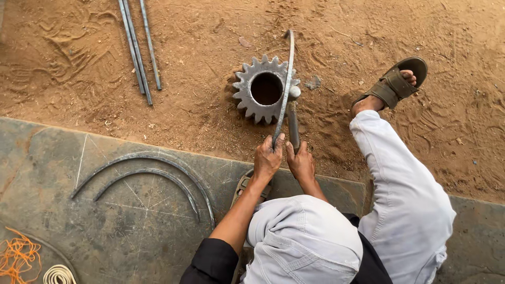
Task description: The person sits on the ground and uses a hammer to bend a metal rod around a gear-shaped metal object. They repeatedly reposition the rod and strike it to form a curved shape, then place the finished piece on a metal plate.
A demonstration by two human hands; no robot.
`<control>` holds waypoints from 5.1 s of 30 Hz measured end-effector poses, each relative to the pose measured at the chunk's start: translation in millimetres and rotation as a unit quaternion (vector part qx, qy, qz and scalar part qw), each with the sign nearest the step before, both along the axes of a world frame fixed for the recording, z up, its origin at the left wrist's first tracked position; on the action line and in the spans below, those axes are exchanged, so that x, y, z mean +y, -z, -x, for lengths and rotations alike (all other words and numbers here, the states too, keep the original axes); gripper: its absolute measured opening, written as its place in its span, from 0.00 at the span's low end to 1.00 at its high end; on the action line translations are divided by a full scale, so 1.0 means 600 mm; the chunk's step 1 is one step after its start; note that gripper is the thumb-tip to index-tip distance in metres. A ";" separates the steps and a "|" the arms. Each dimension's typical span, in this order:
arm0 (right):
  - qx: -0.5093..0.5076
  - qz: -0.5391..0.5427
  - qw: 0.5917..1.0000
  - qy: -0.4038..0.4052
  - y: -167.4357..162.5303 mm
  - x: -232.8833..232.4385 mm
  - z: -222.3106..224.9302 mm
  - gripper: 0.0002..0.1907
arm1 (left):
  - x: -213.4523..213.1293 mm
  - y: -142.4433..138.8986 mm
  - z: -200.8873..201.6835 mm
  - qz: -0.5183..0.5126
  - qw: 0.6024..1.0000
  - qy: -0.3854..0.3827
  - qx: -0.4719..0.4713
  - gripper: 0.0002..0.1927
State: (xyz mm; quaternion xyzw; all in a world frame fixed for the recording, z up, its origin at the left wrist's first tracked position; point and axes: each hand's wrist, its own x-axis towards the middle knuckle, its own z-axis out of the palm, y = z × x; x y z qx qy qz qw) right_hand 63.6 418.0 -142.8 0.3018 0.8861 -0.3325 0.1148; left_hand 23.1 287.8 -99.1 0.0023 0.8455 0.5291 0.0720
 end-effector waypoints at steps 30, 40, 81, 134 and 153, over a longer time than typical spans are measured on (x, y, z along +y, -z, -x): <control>0.027 0.021 0.999 -0.022 0.005 -0.006 0.004 0.25 | -0.015 0.097 -0.010 -0.033 0.999 0.029 -0.028 0.25; -0.025 0.036 0.999 -0.010 0.006 -0.002 0.003 0.26 | -0.197 0.058 0.095 -0.107 0.970 0.123 -0.181 0.22; -0.021 -0.029 0.999 -0.009 0.005 0.022 -0.009 0.28 | -0.183 0.075 -0.029 0.215 0.955 0.181 -0.091 0.22; 0.000 0.027 1.000 0.000 0.016 0.007 -0.013 0.23 | 0.006 0.085 0.020 -0.107 0.986 0.022 -0.125 0.37; 0.019 -0.009 1.000 -0.008 0.024 0.013 -0.018 0.27 | -0.230 0.136 -0.007 -0.444 0.784 -0.119 -0.417 0.29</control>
